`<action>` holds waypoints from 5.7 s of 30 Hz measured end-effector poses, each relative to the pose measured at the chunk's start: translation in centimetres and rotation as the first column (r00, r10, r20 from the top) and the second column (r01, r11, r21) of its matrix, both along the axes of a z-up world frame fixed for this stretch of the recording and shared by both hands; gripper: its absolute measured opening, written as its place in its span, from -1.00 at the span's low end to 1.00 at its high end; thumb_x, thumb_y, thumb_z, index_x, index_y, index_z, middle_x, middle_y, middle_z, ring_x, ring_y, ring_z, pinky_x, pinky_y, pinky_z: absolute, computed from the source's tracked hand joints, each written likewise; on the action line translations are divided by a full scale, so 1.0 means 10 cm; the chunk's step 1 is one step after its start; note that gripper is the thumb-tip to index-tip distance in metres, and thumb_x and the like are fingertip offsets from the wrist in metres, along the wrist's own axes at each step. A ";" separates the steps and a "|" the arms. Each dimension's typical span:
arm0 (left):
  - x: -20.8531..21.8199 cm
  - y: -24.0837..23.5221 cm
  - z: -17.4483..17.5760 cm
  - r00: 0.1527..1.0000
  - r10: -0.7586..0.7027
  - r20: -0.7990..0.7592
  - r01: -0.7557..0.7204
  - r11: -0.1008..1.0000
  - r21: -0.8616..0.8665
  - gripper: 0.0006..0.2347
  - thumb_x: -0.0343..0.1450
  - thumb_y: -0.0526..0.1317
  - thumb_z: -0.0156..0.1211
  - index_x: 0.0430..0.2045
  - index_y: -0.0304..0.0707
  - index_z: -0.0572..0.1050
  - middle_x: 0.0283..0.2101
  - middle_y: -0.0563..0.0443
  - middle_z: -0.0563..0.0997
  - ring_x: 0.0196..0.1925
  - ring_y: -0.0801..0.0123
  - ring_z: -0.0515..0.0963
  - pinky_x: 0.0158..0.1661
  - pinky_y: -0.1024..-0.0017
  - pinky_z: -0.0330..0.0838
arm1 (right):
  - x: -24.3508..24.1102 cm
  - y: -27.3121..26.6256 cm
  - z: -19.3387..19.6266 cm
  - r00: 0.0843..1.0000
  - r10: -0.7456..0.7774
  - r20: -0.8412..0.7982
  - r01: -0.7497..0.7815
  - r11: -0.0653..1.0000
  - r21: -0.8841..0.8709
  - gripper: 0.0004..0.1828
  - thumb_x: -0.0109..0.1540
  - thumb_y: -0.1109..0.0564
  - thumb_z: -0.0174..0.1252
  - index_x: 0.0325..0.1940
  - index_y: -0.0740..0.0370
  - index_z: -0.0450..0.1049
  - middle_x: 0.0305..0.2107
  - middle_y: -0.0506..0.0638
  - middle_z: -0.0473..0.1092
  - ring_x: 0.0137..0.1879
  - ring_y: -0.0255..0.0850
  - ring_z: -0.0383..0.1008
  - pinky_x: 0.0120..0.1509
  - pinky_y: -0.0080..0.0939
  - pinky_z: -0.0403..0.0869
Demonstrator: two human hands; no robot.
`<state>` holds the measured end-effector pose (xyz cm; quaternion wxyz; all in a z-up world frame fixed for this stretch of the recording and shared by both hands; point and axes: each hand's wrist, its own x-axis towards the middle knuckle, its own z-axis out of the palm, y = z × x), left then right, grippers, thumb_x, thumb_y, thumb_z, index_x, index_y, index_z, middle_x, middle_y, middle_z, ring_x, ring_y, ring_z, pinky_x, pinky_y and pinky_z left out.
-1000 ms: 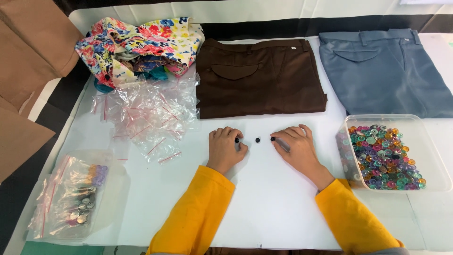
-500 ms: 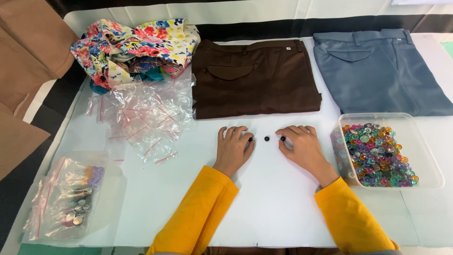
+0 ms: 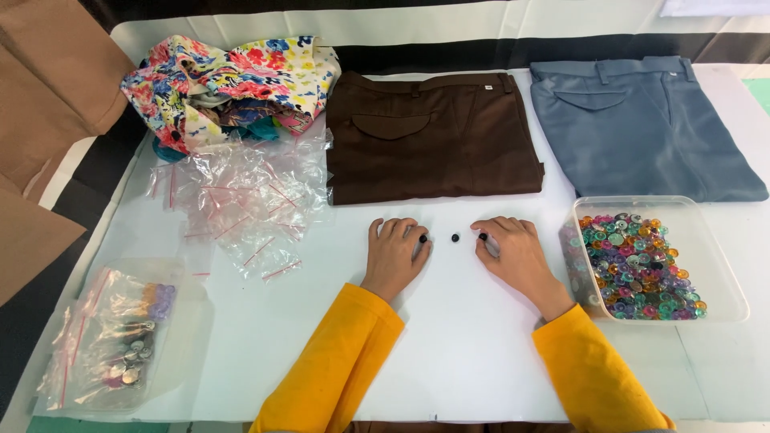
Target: The person picks black buttons from a container of mixed buttons, places them on the table, then puts them into a small plastic bag and seals it. The person then places the bag into a container.
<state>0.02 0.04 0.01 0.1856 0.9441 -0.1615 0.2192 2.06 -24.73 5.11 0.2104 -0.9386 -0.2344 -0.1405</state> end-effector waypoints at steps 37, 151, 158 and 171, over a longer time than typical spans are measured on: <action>0.14 -2.94 0.72 0.801 -0.427 -0.420 0.501 0.862 0.080 -0.68 0.18 -0.09 0.36 -0.27 -0.19 0.59 -0.27 -0.06 0.64 -0.11 0.07 0.66 -0.13 0.13 0.56 | -0.61 -1.78 1.10 0.726 -0.341 -0.598 0.245 0.940 -0.239 -0.49 0.12 -0.02 0.38 0.11 0.14 0.51 -0.03 0.24 0.54 0.25 0.15 0.49 0.34 0.15 0.43; 0.21 -2.90 0.72 0.955 -0.256 -0.149 0.283 0.938 0.202 -0.95 0.39 -0.36 0.25 -0.46 -0.19 0.60 -0.58 0.07 0.57 -0.47 0.26 0.64 -0.08 0.32 0.29 | -0.27 -2.24 0.29 0.775 -0.524 -0.354 0.349 0.821 -0.451 -0.82 0.13 0.01 0.36 -0.19 -0.02 0.68 -0.40 -0.05 0.61 -0.13 -0.07 0.65 0.03 -0.10 0.61; 0.30 -2.84 0.76 0.895 -0.363 -0.261 0.378 0.926 0.010 -0.94 0.41 -0.27 0.19 -0.34 -0.12 0.60 -0.51 0.08 0.65 -0.37 0.25 0.68 -0.03 0.26 0.20 | -0.46 -2.21 0.75 0.741 -0.349 -0.574 0.429 0.904 0.004 -0.76 0.22 0.16 0.29 -0.03 0.12 0.66 -0.26 0.12 0.64 -0.07 0.01 0.64 0.10 -0.02 0.56; 0.09 -2.65 1.44 0.736 -0.667 -0.116 0.483 0.638 -0.600 -0.79 0.41 -0.18 0.23 -0.12 -0.17 0.63 -0.24 -0.09 0.70 -0.20 0.17 0.70 -0.06 0.25 0.48 | -0.60 -2.24 0.86 0.800 0.262 -0.540 0.430 0.376 0.820 -0.61 0.29 0.37 0.03 0.19 0.63 0.40 -0.23 0.29 0.47 -0.08 -0.01 0.55 0.10 0.01 0.56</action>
